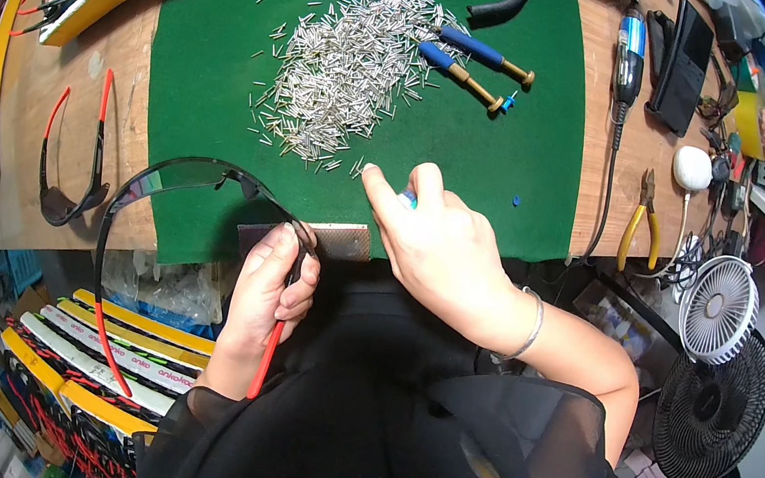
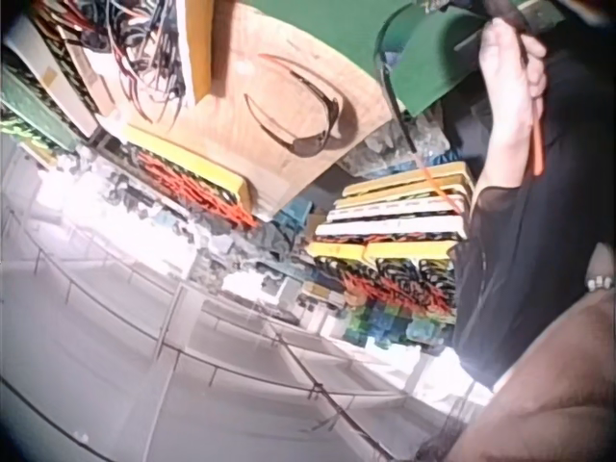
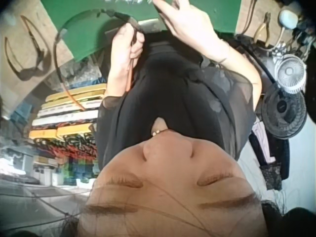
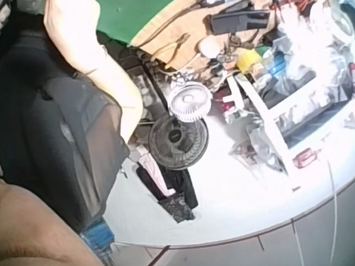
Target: The person assembles sunglasses by inserting small metal pins into the frame using a screwdriver and pliers. They repeatedly pick up frames, insert pins, and place the finished units into a tray.
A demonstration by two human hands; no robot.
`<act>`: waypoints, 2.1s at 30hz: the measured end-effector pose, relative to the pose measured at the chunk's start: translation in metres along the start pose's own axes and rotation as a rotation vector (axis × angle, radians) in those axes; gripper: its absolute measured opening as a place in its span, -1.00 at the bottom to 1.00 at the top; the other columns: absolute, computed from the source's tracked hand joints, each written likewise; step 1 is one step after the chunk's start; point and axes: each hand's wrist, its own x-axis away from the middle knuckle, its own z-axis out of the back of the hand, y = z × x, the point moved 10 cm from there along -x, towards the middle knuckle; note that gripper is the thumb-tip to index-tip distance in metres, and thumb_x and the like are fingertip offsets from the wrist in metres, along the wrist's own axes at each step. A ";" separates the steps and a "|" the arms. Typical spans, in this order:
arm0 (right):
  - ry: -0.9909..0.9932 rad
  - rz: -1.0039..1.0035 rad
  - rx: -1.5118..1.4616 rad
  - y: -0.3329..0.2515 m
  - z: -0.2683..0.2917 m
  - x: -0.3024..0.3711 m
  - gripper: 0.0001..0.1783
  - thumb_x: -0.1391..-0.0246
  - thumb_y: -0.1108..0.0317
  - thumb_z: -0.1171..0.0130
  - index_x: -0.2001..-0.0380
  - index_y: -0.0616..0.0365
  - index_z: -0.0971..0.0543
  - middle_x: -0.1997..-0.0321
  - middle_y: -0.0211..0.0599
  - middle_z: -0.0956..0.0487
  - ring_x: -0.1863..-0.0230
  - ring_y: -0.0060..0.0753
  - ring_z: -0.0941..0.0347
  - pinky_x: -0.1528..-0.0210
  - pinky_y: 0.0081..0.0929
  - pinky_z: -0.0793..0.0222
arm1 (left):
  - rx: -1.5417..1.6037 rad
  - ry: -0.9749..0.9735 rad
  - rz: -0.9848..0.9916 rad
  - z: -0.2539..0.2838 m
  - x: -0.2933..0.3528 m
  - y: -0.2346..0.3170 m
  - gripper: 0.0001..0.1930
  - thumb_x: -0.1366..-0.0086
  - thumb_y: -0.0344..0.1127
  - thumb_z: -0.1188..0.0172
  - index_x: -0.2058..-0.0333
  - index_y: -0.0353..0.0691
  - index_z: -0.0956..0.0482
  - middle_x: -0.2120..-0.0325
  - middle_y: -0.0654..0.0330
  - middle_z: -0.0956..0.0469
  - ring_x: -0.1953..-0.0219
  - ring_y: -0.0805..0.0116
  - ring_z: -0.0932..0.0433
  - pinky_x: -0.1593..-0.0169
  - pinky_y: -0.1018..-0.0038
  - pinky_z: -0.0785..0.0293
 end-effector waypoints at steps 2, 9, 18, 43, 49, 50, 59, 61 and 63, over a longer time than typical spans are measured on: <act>0.028 -0.024 0.003 0.003 0.002 0.001 -0.58 0.07 0.40 -0.12 0.06 0.06 -0.39 0.42 -0.23 -0.28 0.57 -0.37 -0.40 0.63 -0.50 -0.38 | -0.024 0.003 0.000 0.000 0.000 -0.001 -0.72 -0.36 -0.10 0.19 0.31 -0.21 -0.30 0.61 0.25 -0.45 0.80 0.69 -0.15 0.78 0.78 -0.02; 0.057 -0.081 0.003 0.004 0.002 0.000 -0.57 0.07 0.40 -0.12 0.05 0.06 -0.41 0.42 -0.24 -0.29 0.57 -0.37 -0.41 0.64 -0.50 -0.38 | -0.089 0.015 -0.014 -0.006 0.000 0.000 -0.68 -0.36 -0.08 0.18 0.27 -0.25 -0.31 0.57 0.19 -0.47 0.79 0.69 -0.15 0.76 0.76 -0.06; 0.021 -0.158 -0.005 0.002 0.003 -0.007 -0.45 0.06 0.43 -0.12 -0.07 -0.12 -0.36 0.42 -0.26 -0.29 0.58 -0.32 -0.38 0.58 -0.43 -0.35 | -0.104 0.021 -0.057 -0.010 -0.001 0.001 -0.70 -0.36 -0.10 0.19 0.22 -0.24 -0.31 0.45 0.13 -0.53 0.79 0.72 -0.12 0.77 0.78 -0.01; 0.015 0.378 0.413 -0.053 0.014 0.036 -0.60 0.14 0.29 -0.05 0.12 -0.11 -0.49 0.46 -0.39 -0.34 0.67 -0.59 -0.18 0.73 -0.73 -0.16 | -0.162 0.109 -0.189 -0.014 -0.004 0.003 -0.70 -0.38 -0.22 0.22 0.29 -0.36 -0.38 0.39 0.14 -0.52 0.74 0.68 -0.20 0.73 0.73 -0.12; 0.035 0.366 0.396 -0.051 0.015 0.037 -0.55 0.17 0.31 -0.04 0.09 -0.13 -0.48 0.46 -0.37 -0.35 0.66 -0.57 -0.19 0.72 -0.73 -0.16 | -0.178 0.141 -0.179 -0.012 -0.004 0.003 -0.70 -0.37 -0.20 0.20 0.34 -0.34 -0.36 0.41 0.12 -0.53 0.75 0.68 -0.21 0.73 0.73 -0.12; 0.048 0.372 0.389 -0.051 0.016 0.036 -0.61 0.14 0.29 -0.05 0.14 -0.12 -0.50 0.46 -0.39 -0.35 0.67 -0.58 -0.19 0.74 -0.72 -0.15 | -0.179 0.137 -0.166 -0.011 -0.004 0.002 -0.70 -0.37 -0.20 0.20 0.35 -0.34 -0.36 0.42 0.11 -0.53 0.75 0.68 -0.21 0.74 0.73 -0.12; 0.004 0.373 0.334 -0.051 0.016 0.034 -0.69 0.12 0.28 -0.06 0.22 -0.12 -0.54 0.49 -0.41 -0.37 0.68 -0.59 -0.21 0.75 -0.73 -0.18 | -0.158 0.129 -0.164 -0.011 -0.005 0.000 -0.73 -0.36 -0.21 0.18 0.36 -0.32 -0.33 0.42 0.08 -0.54 0.76 0.69 -0.20 0.75 0.74 -0.10; 0.011 0.377 0.327 -0.051 0.017 0.033 -0.70 0.12 0.28 -0.06 0.22 -0.11 -0.53 0.50 -0.42 -0.36 0.68 -0.59 -0.23 0.75 -0.72 -0.19 | -0.159 0.123 -0.169 -0.012 -0.005 0.001 -0.74 -0.37 -0.22 0.19 0.35 -0.32 -0.34 0.42 0.08 -0.53 0.76 0.69 -0.20 0.74 0.74 -0.10; 0.041 0.379 0.328 -0.052 0.018 0.033 -0.69 0.13 0.29 -0.06 0.22 -0.09 -0.53 0.52 -0.42 -0.35 0.67 -0.59 -0.25 0.75 -0.71 -0.20 | -0.182 0.096 -0.178 -0.015 -0.004 0.002 -0.73 -0.37 -0.23 0.19 0.34 -0.33 -0.36 0.44 0.11 -0.52 0.75 0.69 -0.21 0.74 0.74 -0.10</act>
